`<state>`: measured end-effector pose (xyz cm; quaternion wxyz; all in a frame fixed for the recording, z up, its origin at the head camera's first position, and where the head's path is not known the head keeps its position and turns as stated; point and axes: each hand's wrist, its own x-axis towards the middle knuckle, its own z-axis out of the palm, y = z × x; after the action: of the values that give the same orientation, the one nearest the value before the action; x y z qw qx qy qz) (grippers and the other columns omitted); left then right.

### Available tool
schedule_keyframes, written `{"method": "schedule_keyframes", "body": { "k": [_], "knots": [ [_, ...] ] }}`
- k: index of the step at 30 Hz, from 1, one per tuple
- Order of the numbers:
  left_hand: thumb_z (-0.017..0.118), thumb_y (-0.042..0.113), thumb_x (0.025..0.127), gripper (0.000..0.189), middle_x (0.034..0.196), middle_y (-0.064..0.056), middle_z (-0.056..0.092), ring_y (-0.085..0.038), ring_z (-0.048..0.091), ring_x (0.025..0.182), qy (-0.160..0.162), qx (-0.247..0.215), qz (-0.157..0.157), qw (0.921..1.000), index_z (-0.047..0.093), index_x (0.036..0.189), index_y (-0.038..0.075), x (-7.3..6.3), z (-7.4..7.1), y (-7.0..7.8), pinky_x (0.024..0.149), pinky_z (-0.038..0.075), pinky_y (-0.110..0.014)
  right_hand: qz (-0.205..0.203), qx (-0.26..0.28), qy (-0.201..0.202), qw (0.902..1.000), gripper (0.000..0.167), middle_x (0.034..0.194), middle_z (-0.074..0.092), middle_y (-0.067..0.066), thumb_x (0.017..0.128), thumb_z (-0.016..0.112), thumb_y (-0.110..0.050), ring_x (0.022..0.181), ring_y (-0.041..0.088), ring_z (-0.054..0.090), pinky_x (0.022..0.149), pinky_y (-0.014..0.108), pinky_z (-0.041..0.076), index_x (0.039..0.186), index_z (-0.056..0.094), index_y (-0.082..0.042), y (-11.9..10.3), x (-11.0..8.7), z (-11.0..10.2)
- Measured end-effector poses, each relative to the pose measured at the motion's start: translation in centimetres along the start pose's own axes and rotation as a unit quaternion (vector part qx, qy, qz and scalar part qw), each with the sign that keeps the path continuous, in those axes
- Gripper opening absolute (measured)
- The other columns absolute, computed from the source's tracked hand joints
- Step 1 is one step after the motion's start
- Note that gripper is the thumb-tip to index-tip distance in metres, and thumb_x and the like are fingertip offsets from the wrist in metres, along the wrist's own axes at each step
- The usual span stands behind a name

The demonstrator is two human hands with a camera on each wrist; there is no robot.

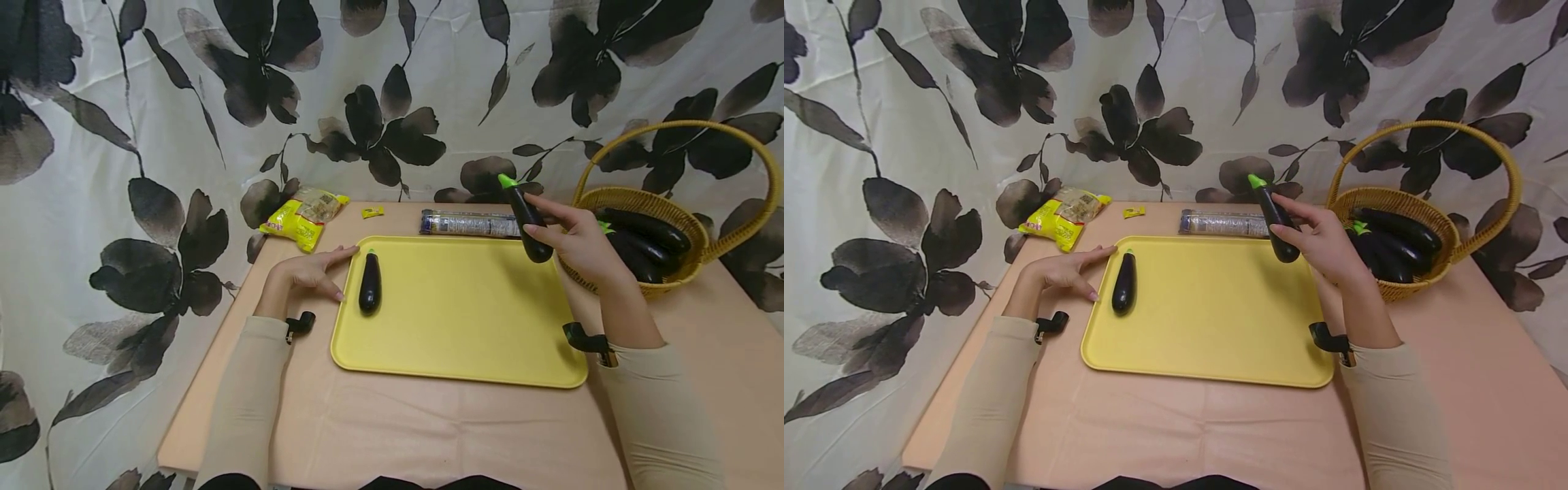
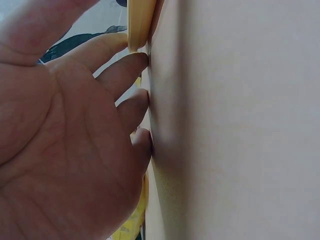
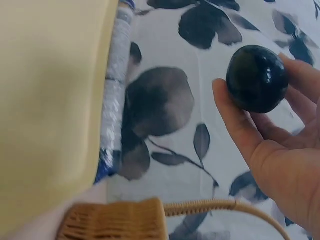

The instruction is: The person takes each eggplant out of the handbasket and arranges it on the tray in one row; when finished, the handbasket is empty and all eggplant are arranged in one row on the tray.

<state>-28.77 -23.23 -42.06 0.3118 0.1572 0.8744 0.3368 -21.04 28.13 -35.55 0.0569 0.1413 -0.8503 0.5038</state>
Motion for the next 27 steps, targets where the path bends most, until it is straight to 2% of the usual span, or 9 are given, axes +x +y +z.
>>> {"method": "schedule_keyframes", "body": {
  "k": [4,7,9,14,19,23,27],
  "knots": [
    [0.100,0.033,0.064,0.127,0.177,-0.001,-0.004,-0.025,-0.009,0.163,-0.001,-0.008,0.000,1.0000,0.024,0.165,0.042,0.0,0.0,-0.1,0.130,-0.003,-0.059,-0.008,0.012,-0.024,0.9996,0.054,0.159,0.049,0.010,0.105,0.063,-0.027,0.130,0.021,0.056,0.086,0.011,0.054,0.157,0.047,-0.032,0.0,0.4,1.3],
    [0.101,0.034,0.063,0.128,0.177,-0.001,-0.004,-0.025,-0.009,0.163,-0.002,-0.011,0.001,0.9999,0.024,0.165,0.041,0.0,0.1,-0.2,0.130,-0.003,-0.060,-0.016,0.013,-0.048,0.9986,0.054,0.163,0.044,0.008,0.106,0.062,-0.026,0.134,0.028,0.054,0.085,0.012,0.053,0.158,0.046,-0.032,0.1,0.8,2.3],
    [0.101,0.034,0.063,0.128,0.177,-0.001,-0.004,-0.024,-0.009,0.163,-0.001,-0.014,0.002,0.9999,0.024,0.165,0.042,0.1,0.1,-0.2,0.130,-0.003,-0.059,-0.012,0.016,-0.060,0.9980,0.054,0.164,0.043,0.006,0.106,0.061,-0.026,0.137,0.029,0.051,0.085,0.012,0.054,0.158,0.046,-0.032,0.2,0.9,3.0],
    [0.100,0.032,0.064,0.126,0.177,-0.001,-0.004,-0.025,-0.010,0.163,-0.003,-0.016,0.005,0.9999,0.024,0.165,0.041,0.1,0.0,-0.1,0.130,-0.003,-0.060,-0.005,0.004,-0.079,0.9968,0.055,0.162,0.045,0.007,0.105,0.063,-0.026,0.134,0.027,0.048,0.084,0.017,0.051,0.157,0.047,-0.032,0.5,1.3,4.5],
    [0.100,0.032,0.065,0.127,0.177,-0.002,-0.004,-0.025,-0.010,0.163,-0.005,-0.013,0.005,0.9999,0.024,0.166,0.040,0.1,-0.1,0.0,0.130,-0.003,-0.059,-0.004,-0.007,-0.092,0.9957,0.056,0.159,0.050,0.006,0.102,0.068,-0.028,0.129,0.027,0.054,0.082,0.026,0.050,0.155,0.049,-0.034,0.4,1.6,6.2],
    [0.100,0.033,0.064,0.127,0.177,-0.001,-0.004,-0.025,-0.010,0.163,-0.005,-0.016,0.006,0.9999,0.024,0.165,0.040,0.1,-0.1,-0.1,0.130,-0.003,-0.059,-0.010,-0.006,-0.106,0.9943,0.058,0.151,0.056,0.012,0.101,0.070,-0.028,0.126,0.032,0.057,0.076,0.028,0.053,0.156,0.050,-0.030,0.2,1.7,7.5],
    [0.101,0.034,0.063,0.127,0.177,-0.001,-0.003,-0.025,-0.009,0.163,-0.004,-0.016,0.007,0.9998,0.025,0.165,0.041,0.2,0.1,-0.3,0.130,-0.003,-0.059,-0.019,-0.008,-0.116,0.9930,0.058,0.151,0.056,0.013,0.100,0.072,-0.028,0.125,0.035,0.058,0.073,0.027,0.054,0.154,0.052,-0.026,0.2,2.1,8.7]
  ]
}}
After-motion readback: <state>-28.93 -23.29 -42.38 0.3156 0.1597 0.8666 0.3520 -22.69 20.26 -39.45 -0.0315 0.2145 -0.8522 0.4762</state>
